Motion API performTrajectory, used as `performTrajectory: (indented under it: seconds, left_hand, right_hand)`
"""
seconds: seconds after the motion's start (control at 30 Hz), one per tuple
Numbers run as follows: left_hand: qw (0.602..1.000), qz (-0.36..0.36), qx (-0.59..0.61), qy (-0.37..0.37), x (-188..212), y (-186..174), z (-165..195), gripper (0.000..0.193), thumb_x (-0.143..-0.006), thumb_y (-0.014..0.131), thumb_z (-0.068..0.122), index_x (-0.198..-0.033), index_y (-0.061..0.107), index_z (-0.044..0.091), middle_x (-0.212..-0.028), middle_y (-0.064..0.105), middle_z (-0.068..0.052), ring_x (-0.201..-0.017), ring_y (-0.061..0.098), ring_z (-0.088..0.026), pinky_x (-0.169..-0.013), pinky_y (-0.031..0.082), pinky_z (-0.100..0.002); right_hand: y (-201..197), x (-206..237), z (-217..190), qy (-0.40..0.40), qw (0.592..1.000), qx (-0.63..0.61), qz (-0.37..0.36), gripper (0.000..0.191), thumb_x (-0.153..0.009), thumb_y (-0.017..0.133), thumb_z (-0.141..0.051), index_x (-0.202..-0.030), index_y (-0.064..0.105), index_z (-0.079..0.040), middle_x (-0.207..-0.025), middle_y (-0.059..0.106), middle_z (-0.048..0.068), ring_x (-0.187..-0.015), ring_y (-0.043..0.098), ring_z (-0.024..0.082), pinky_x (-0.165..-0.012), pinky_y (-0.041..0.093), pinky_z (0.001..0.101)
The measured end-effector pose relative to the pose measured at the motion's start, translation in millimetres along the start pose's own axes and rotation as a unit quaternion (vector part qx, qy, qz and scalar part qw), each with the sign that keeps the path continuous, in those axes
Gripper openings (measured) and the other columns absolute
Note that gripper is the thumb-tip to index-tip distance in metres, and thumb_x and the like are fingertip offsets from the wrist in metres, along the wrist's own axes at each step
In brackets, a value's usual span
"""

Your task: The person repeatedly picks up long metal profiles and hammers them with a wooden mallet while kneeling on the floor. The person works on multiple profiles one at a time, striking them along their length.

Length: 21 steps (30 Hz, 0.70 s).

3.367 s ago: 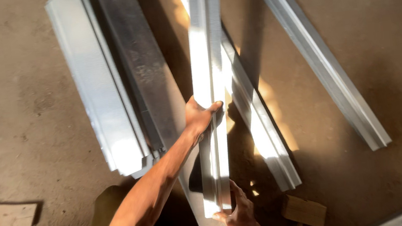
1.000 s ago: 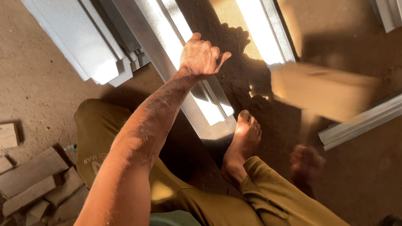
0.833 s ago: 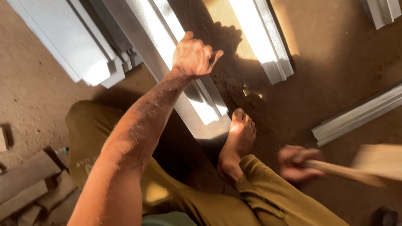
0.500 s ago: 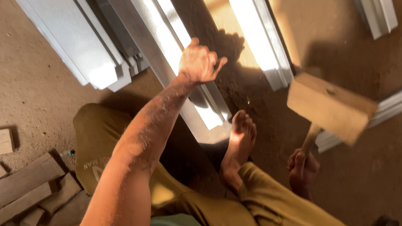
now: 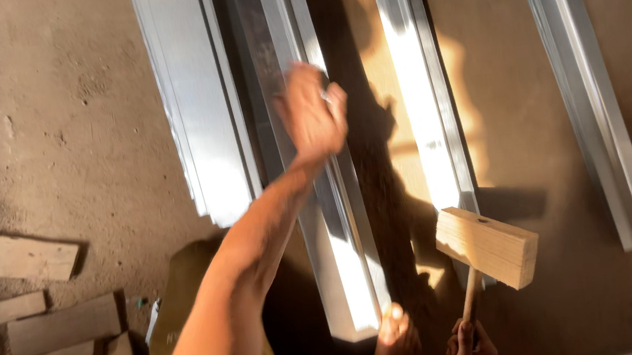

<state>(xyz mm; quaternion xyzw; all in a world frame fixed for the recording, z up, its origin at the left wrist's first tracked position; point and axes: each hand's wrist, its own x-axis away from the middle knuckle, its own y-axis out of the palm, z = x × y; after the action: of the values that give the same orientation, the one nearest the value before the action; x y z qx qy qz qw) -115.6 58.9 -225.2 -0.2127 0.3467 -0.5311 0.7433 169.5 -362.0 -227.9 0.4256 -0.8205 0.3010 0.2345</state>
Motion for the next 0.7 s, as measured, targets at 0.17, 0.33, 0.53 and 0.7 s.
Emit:
performTrajectory:
  seconds: [0.17,0.33,0.53,0.7]
  left_hand:
    - [0.910,0.050,-0.107,-0.397,-183.6,52.4,-48.2,0.086,-0.100,0.030,0.063,-0.159,0.023,0.000,-0.126,0.050,-0.022,-0.109,0.054,-0.037,-0.090,0.042,-0.053]
    - [0.854,0.035,-0.126,-0.504,-239.6,63.0,-56.2,0.081,-0.100,0.021,0.067,-0.151,0.035,0.005,-0.123,0.052,-0.019,-0.113,0.052,-0.033,-0.092,0.040,-0.056]
    - [0.845,0.071,-0.159,-0.506,-249.9,64.0,-51.9,0.084,-0.097,0.025,0.073,-0.143,0.044,0.006,-0.121,0.052,-0.018,-0.114,0.052,-0.035,-0.089,0.037,-0.059]
    - [0.827,0.034,-0.145,-0.542,-255.1,65.8,-53.1,0.082,-0.096,0.027,0.073,-0.141,0.046,0.006,-0.115,0.053,-0.016,-0.112,0.052,-0.034,-0.088,0.037,-0.056]
  right_hand:
    - [92.0,-66.1,-108.2,-0.072,0.995,-0.011,-0.075,0.033,-0.106,0.045,-0.030,-0.093,0.056,-0.003,-0.053,0.039,0.000,-0.039,0.033,0.008,-0.035,0.026,0.0263]
    - [234.7,-149.8,-270.4,-0.128,0.977,-0.004,-0.168,0.038,-0.109,0.041,-0.037,-0.095,0.057,-0.005,-0.052,0.039,-0.002,-0.038,0.034,0.007,-0.034,0.028,0.0252]
    - [332.2,-202.7,-429.9,-0.290,0.921,-0.176,-0.192,0.056,-0.105,0.048,-0.063,-0.093,0.054,-0.008,-0.059,0.044,0.001,-0.045,0.040,0.011,-0.040,0.033,0.0284]
    - [416.9,-231.9,-494.0,-0.325,0.912,-0.149,-0.203,0.059,-0.104,0.050,-0.066,-0.085,0.046,-0.010,-0.064,0.041,0.000,-0.050,0.039,0.012,-0.043,0.031,0.0291]
